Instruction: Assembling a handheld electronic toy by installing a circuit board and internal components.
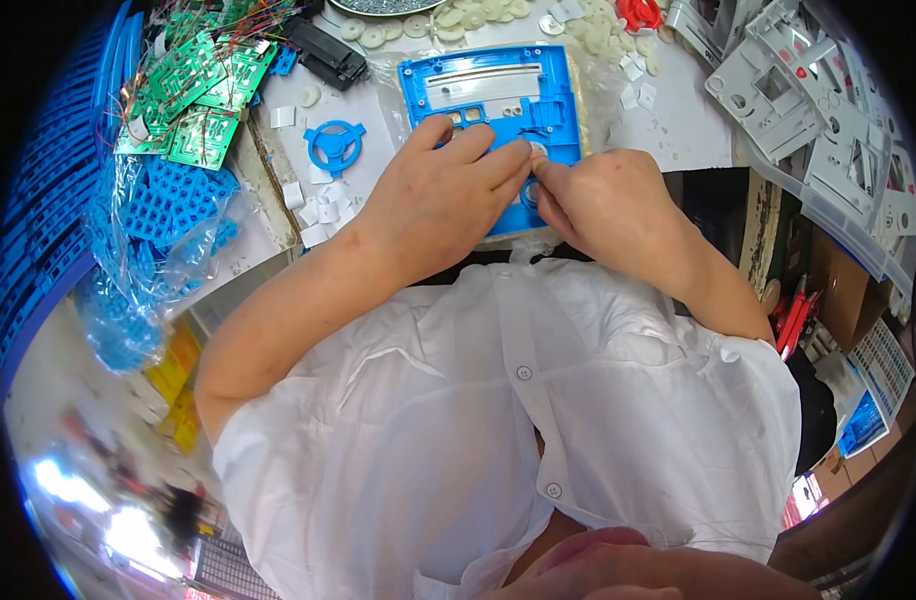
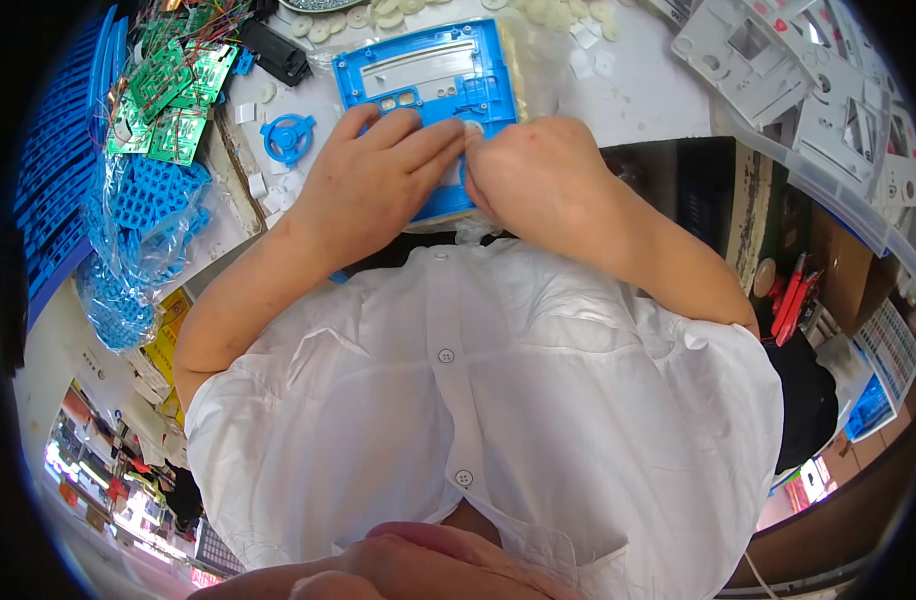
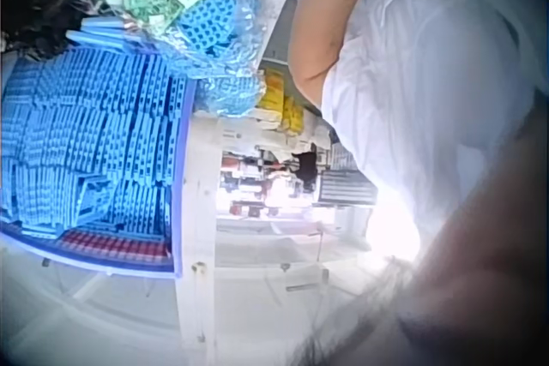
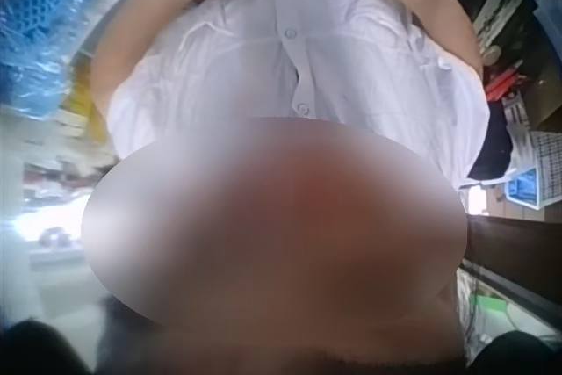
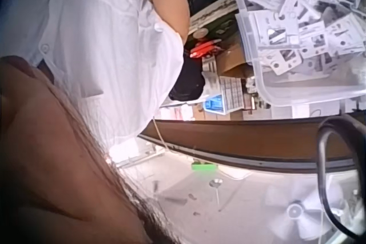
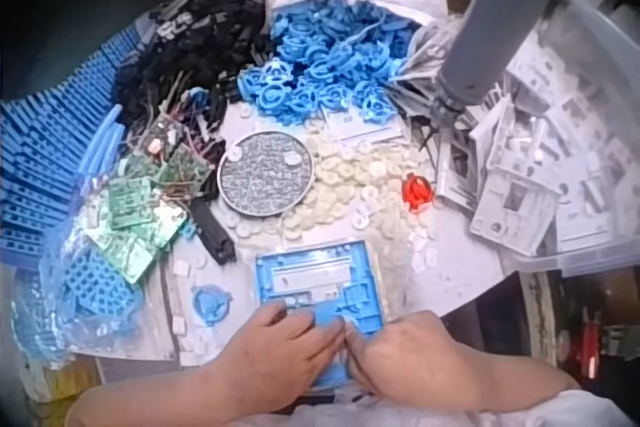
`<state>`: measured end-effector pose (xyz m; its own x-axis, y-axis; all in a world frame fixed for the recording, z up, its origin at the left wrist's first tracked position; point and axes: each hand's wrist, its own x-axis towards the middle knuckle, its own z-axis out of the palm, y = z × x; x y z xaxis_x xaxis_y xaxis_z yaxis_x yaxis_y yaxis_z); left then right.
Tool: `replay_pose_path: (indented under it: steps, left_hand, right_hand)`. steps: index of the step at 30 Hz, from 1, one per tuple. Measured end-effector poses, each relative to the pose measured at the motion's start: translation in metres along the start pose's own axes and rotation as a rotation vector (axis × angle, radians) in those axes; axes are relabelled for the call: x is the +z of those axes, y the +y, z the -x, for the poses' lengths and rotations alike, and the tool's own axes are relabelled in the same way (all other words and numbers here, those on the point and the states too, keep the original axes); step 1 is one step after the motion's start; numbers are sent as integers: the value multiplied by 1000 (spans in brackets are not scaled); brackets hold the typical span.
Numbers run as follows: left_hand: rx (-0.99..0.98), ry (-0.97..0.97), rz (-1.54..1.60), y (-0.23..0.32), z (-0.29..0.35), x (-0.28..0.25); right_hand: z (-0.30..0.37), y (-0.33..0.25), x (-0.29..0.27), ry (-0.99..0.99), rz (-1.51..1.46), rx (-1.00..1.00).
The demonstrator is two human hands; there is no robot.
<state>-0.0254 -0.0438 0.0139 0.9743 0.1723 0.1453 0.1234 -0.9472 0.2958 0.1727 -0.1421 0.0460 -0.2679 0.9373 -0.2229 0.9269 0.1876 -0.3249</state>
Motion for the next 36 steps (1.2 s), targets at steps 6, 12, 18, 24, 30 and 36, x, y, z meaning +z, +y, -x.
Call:
replay_pose_path:
  steps: [6,12,18,24,30,36]
  left_hand:
    - [-59,-44,54,3,1,3]
    - [-103,58,153,5,2,8]
    - [-136,94,164,3,4,8]
    - [-139,120,122,3,7,10]
    - [-272,239,144,-1,25,-19]
    - [-890,541,-220,-81,89,-94]
  right_hand:
    - [12,18,24,377,-308,44]
    - [30,20,34,365,-573,300]
    - [11,37,43,405,-602,187]
    - [3,45,37,340,-492,132]
    - [16,47,27,330,-563,191]
    - [22,57,18,519,-583,133]
